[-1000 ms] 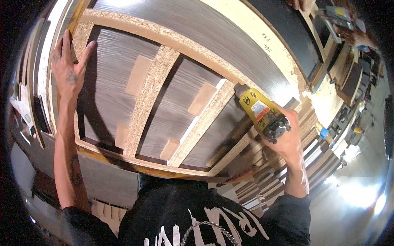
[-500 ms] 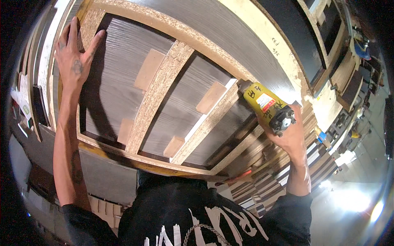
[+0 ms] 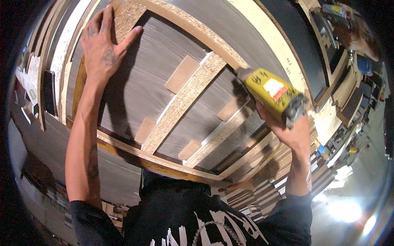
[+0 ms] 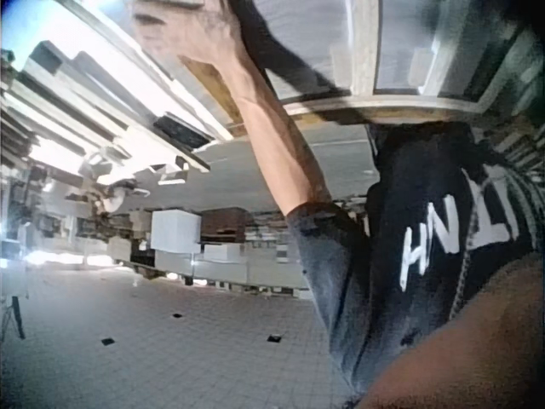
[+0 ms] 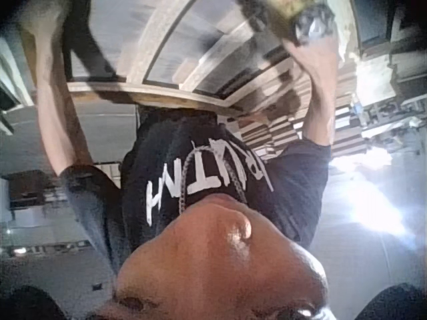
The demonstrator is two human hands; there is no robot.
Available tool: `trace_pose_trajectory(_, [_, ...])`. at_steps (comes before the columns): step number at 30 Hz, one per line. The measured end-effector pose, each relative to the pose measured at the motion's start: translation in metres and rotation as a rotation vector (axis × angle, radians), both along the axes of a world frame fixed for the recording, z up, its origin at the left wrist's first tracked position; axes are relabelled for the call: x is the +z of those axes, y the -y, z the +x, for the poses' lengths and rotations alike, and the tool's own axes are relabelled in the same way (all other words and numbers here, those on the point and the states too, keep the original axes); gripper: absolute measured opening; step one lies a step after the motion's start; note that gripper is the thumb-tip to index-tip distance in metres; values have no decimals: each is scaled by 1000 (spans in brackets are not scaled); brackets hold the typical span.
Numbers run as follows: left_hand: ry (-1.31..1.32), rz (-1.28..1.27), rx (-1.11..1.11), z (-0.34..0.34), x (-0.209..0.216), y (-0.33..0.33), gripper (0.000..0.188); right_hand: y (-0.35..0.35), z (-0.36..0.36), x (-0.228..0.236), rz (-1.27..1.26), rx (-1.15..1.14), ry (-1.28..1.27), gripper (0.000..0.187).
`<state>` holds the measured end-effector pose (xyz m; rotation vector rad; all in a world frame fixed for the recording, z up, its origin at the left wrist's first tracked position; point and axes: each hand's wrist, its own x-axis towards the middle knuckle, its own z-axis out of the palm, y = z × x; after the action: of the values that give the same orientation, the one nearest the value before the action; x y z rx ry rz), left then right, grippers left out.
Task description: Assembling a wooden frame by positioning wooden slats and securing them with a pneumatic nail gun.
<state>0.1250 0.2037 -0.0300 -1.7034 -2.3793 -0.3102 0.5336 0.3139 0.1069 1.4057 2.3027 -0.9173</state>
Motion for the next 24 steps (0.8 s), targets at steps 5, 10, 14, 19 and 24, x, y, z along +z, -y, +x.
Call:
trace_pose_trajectory(5, [61, 36, -31, 2, -1, -1, 86, -11, -55, -7, -144, -17, -16, 49])
trace_pose_trajectory(10, [175, -141, 90, 13, 18, -6, 93, -9, -67, -3, -57, -42, 31, 45])
trace_pose_trajectory(14, [177, -108, 74, 14, 19, -7, 90, -12, -83, 1, -90, -25, 46, 45])
trace_pose_trajectory(19, [170, -93, 72, 12, 20, -6, 90, -14, -94, 0, -35, 54, 71, 42])
trace_pose_trajectory(24, [180, -129, 55, 14, 25, -8, 90, -15, -91, -2, 15, 116, 75, 48])
